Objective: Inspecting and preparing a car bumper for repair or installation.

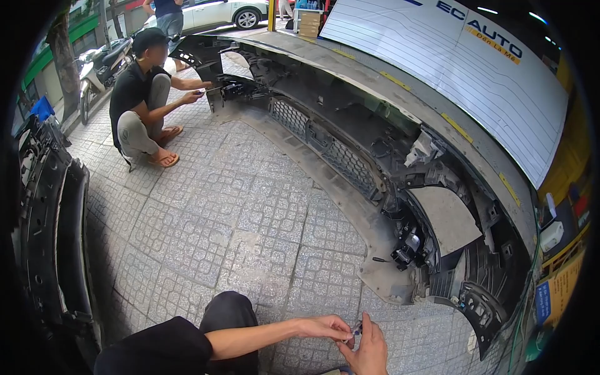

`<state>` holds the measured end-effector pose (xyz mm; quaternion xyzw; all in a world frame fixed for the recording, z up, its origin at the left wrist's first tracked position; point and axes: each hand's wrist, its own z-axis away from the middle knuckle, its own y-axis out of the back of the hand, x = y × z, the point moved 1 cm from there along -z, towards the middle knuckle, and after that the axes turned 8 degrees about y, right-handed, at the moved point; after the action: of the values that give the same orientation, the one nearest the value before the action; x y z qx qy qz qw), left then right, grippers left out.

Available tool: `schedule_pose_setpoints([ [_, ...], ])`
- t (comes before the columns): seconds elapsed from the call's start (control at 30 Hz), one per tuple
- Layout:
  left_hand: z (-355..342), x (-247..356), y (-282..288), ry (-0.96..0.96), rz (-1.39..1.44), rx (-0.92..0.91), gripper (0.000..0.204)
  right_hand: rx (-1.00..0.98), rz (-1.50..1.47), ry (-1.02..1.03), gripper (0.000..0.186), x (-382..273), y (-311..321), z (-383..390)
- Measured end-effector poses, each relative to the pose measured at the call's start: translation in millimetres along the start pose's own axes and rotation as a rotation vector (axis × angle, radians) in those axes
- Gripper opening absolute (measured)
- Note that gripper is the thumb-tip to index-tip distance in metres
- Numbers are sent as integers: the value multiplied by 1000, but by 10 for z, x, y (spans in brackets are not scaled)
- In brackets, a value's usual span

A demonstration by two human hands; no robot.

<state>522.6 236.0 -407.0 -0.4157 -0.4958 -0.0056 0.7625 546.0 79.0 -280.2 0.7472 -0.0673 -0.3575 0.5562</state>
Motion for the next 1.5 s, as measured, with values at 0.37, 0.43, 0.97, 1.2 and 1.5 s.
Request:
schedule_pose_setpoints([
  [0.37,-13,-29,41,-9,-27,14,30,4,1,-6,86,-135,111,-68],
  [0.43,-15,-32,35,-10,-26,27,30,-4,-20,-7,85,-131,106,-59],
  [0.97,-4,-11,39,-30,-8,48,27,21,5,21,81,-107,75,-100],
  [1.2,20,5,0,-61,173,-8,24,88,8,-9,79,-118,83,-104],
  [1.5,5,14,39,-31,-6,44,25,-6,-26,-1,87,9,30,-143],
])
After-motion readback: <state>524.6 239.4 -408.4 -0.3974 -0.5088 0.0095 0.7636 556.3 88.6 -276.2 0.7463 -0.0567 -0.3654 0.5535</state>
